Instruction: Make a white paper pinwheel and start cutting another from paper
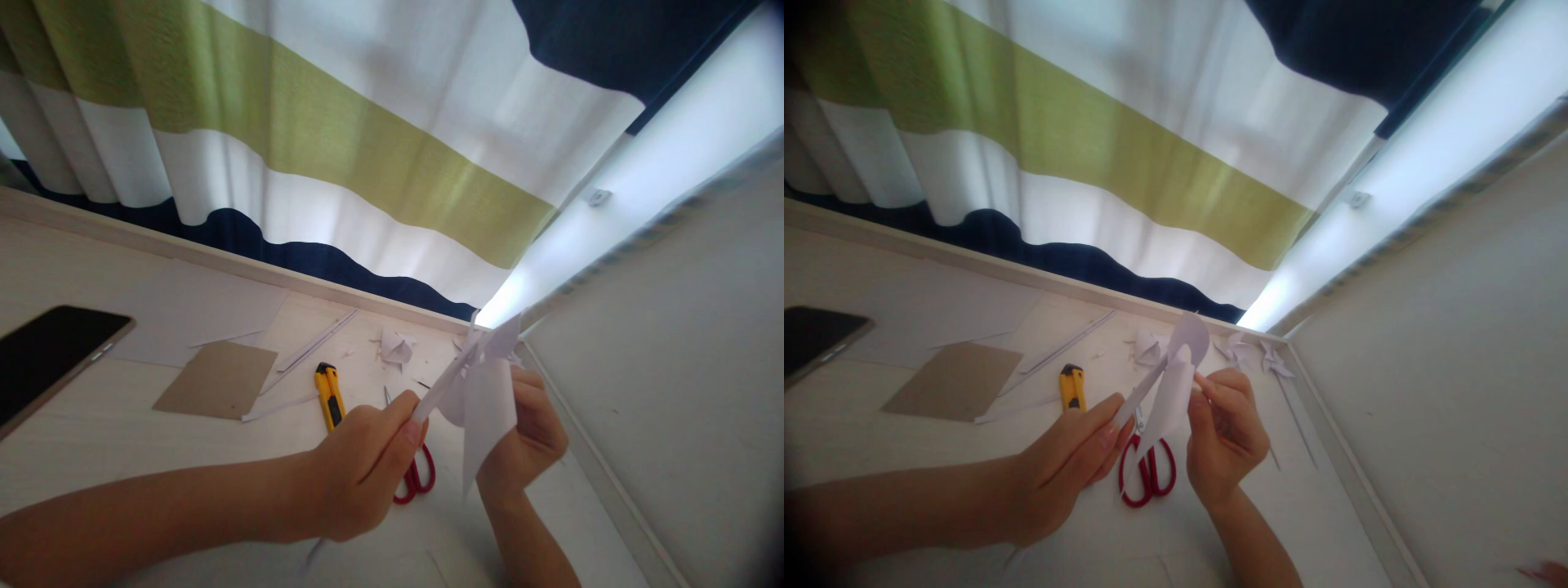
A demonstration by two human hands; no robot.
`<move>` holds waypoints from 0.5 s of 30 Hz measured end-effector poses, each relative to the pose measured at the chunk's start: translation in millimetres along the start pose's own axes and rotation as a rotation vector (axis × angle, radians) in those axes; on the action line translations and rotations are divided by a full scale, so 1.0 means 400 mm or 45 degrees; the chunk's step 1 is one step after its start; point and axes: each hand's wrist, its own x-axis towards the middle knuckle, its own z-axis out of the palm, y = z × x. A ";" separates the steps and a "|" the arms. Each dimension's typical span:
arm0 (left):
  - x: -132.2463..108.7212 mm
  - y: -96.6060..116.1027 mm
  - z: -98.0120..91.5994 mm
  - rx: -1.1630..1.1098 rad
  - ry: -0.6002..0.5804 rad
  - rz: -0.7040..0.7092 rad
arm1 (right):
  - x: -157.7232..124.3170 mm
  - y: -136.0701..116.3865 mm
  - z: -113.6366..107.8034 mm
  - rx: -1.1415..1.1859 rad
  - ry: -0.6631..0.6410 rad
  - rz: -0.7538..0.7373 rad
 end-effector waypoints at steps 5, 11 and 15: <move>0.012 -0.006 -0.015 0.014 -0.094 0.019 | -0.003 0.003 0.001 0.002 0.030 -0.034; 0.002 -0.009 -0.002 -0.025 -0.077 -0.003 | -0.004 0.006 0.011 -0.018 0.093 -0.107; -0.011 -0.005 0.017 -0.069 -0.058 -0.054 | -0.005 0.011 0.015 -0.059 0.091 -0.139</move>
